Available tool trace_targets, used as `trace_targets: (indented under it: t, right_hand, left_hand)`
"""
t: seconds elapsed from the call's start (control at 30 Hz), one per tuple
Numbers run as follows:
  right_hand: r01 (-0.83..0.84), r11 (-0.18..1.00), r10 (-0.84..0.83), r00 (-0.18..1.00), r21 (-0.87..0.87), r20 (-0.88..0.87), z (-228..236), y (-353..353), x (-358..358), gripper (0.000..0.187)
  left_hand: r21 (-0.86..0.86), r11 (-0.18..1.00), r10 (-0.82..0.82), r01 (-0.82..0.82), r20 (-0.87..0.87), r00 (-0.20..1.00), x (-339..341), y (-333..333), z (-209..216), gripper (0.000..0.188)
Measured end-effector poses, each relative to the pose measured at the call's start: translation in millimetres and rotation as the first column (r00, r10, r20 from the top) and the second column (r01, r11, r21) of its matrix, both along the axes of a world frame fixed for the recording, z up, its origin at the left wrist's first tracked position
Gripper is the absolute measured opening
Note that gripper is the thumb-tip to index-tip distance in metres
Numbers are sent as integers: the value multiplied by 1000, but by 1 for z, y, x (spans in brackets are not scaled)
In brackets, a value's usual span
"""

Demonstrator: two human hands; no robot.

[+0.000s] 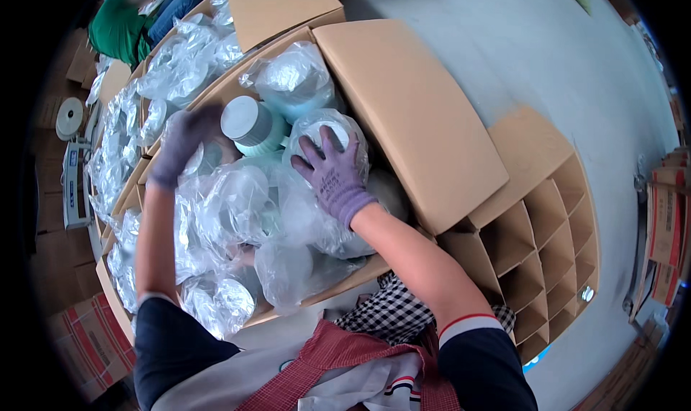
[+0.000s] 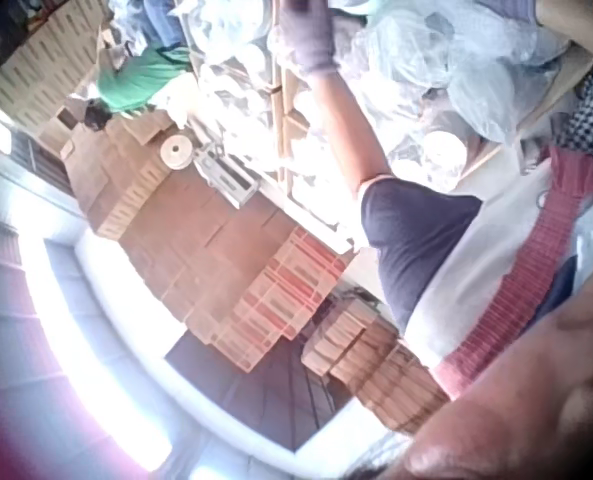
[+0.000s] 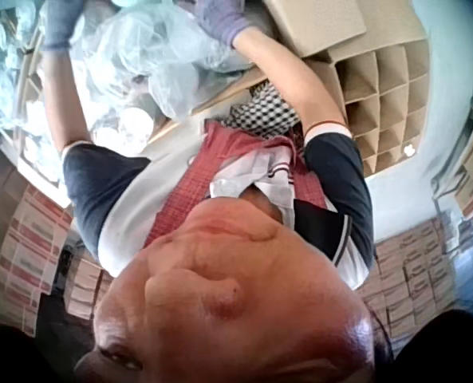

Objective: The person sits on the floor and repeatedly unpacks light blue electric kettles from plastic bags, places them into a cardboard box with dividers, and then removes them to place them back into the bag. The person also folds cardboard boxes at the end.

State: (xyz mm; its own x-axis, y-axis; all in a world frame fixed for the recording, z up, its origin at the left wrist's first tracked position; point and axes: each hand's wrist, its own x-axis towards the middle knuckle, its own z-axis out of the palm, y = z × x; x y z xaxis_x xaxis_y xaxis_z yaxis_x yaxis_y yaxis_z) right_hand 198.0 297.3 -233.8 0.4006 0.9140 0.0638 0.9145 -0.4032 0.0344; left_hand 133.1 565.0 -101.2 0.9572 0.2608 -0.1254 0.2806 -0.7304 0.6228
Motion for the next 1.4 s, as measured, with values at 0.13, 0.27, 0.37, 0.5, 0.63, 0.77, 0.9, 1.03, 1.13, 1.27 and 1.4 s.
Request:
trace_targets:
  t: [0.13,0.27,0.37,0.5,0.63,0.77,0.9,1.03,1.13,1.27,1.4]
  right_hand:
    - [31,997,-29,999,71,-33,1,-3,-1,58]
    - [66,998,-65,978,-1,-200,22,-10,-7,60]
    - [97,994,-81,967,55,-243,20,-18,-4,71]
    - [135,990,-118,956,44,-268,23,-27,-5,73]
    - [100,995,-92,961,18,-262,15,-16,-4,71]
    - [99,995,-93,967,14,-237,17,-21,-4,68]
    - [-8,998,23,974,66,-226,16,-14,1,60]
    - [-29,922,119,970,386,-210,73,-60,-5,60]
    - [471,605,-127,853,642,-506,122,-145,-21,71]
    - [965,-118,333,259,233,-907,166,-305,-42,86]
    - [883,-248,417,469,399,-779,178,-493,-74,85]
  left_hand:
    - [249,952,-115,177,-242,963,111,59,-65,36]
    - [288,859,68,422,-883,465,182,80,-187,56]
    - [251,859,-81,447,-795,601,187,87,-199,54]
    - [159,877,-198,454,-740,643,170,70,-202,52]
    - [422,747,-387,513,-351,852,147,102,-198,48]
    - [261,934,-147,246,-347,926,111,51,-2,37]
    - [-249,961,-82,123,169,982,34,53,102,35]
    - [-292,928,-74,231,464,883,-28,26,155,44]
    - [-349,894,-63,281,523,850,-69,-32,147,40]
    - [-338,849,-133,405,606,785,-82,-193,58,40]
    - [-491,496,-408,716,597,691,-74,-327,-48,48]
